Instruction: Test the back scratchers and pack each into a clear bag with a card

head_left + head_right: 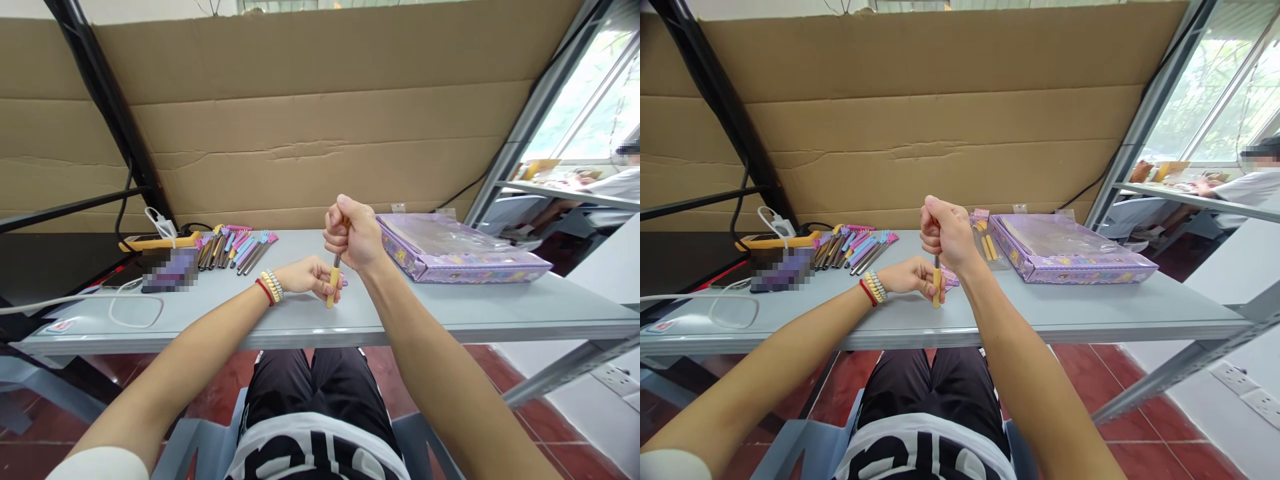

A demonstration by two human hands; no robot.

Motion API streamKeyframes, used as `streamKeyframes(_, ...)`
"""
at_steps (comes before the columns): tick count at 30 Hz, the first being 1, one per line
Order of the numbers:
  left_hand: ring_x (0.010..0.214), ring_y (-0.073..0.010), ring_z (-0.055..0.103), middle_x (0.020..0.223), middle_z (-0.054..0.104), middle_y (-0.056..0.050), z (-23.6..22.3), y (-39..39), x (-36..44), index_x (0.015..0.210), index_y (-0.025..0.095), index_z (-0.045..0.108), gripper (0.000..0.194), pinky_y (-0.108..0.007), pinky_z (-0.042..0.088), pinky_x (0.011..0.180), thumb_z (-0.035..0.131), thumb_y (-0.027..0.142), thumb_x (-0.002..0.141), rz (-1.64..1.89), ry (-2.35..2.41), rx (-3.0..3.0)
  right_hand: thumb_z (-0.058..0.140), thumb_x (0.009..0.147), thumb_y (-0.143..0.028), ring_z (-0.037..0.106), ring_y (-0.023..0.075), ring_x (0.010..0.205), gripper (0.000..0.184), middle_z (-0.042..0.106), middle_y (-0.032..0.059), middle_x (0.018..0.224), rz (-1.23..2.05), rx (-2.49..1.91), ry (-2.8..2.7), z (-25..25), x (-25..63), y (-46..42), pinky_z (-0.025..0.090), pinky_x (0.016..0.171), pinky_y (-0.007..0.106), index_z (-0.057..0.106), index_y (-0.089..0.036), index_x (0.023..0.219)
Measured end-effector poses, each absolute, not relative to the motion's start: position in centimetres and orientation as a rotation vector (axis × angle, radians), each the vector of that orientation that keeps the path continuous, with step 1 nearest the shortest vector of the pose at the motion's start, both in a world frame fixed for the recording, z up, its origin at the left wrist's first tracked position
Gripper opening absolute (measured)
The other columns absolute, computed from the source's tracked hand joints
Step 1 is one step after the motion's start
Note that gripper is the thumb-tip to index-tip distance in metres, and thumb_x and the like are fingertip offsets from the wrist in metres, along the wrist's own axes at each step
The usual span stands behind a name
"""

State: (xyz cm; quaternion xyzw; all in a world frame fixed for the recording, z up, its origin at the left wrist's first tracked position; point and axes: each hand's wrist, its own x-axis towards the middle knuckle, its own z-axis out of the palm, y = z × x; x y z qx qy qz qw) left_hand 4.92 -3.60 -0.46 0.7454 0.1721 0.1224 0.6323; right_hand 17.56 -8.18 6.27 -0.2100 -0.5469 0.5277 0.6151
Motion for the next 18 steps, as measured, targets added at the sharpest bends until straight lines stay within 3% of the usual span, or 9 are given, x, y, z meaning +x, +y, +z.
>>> streamKeyframes(5, 0.072, -0.0165, 0.066, 0.078, 0.069, -0.009, -0.1, -3.5, 4.6, 0.080, 0.010, 0.064, 0.038, -0.031, 0.053, 0.071, 0.080, 0.041, 0.065, 0.270, 0.347, 1.719, 0.067, 0.073, -0.053, 0.021, 0.0013, 0.032, 0.043, 0.032, -0.0097, 0.044, 1.185, -0.458, -1.221, 6.0, 18.2, -7.2, 0.017, 0.030, 0.015, 0.045, -0.019, 0.060)
streamKeyframes(9, 0.066, -0.0161, 0.064, 0.073, 0.067, -0.008, 0.4, -2.3, 3.4, 0.084, 0.010, 0.063, 0.038, -0.028, 0.050, 0.062, 0.077, 0.042, 0.068, 0.338, 0.414, 1.757, 0.063, 0.075, -0.055, 0.040, 0.0058, 0.033, 0.038, 0.047, -0.0067, 0.047, 1.066, -0.476, -1.149, 4.9, 19.6, -5.0, 0.037, 0.034, 0.020, 0.050, -0.019, 0.068)
streamKeyframes(12, 0.055, -0.0117, 0.058, 0.070, 0.064, -0.004, 1.1, -1.0, 2.1, 0.093, 0.011, 0.063, 0.036, -0.025, 0.045, 0.055, 0.069, 0.041, 0.074, 0.543, 0.555, 1.820, 0.065, 0.074, -0.050, 0.059, 0.0115, 0.045, 0.033, 0.060, -0.0025, 0.057, 0.952, -0.562, -1.108, 3.9, 21.3, -2.6, 0.049, 0.042, 0.023, 0.055, -0.018, 0.076)
streamKeyframes(15, 0.049, -0.0068, 0.046, 0.070, 0.060, -0.001, 1.4, 0.2, 0.8, 0.093, 0.012, 0.064, 0.029, -0.022, 0.037, 0.050, 0.060, 0.037, 0.079, 0.758, 0.803, 1.999, 0.069, 0.072, -0.042, 0.062, 0.0144, 0.044, 0.030, 0.064, 0.0017, 0.060, 0.930, -0.805, -1.166, 2.6, 22.8, -0.5, 0.048, 0.036, 0.023, 0.061, -0.014, 0.081)
streamKeyframes(18, 0.055, -0.0095, 0.046, 0.073, 0.063, -0.002, 1.2, 0.9, 0.2, 0.093, 0.014, 0.068, 0.028, -0.023, 0.034, 0.054, 0.052, 0.035, 0.085, 0.764, 1.089, 2.290, 0.074, 0.069, -0.032, 0.061, 0.0149, 0.039, 0.026, 0.063, 0.0016, 0.058, 0.947, -0.933, -1.332, 1.2, 23.4, 0.6, 0.042, 0.029, 0.020, 0.062, -0.012, 0.079)
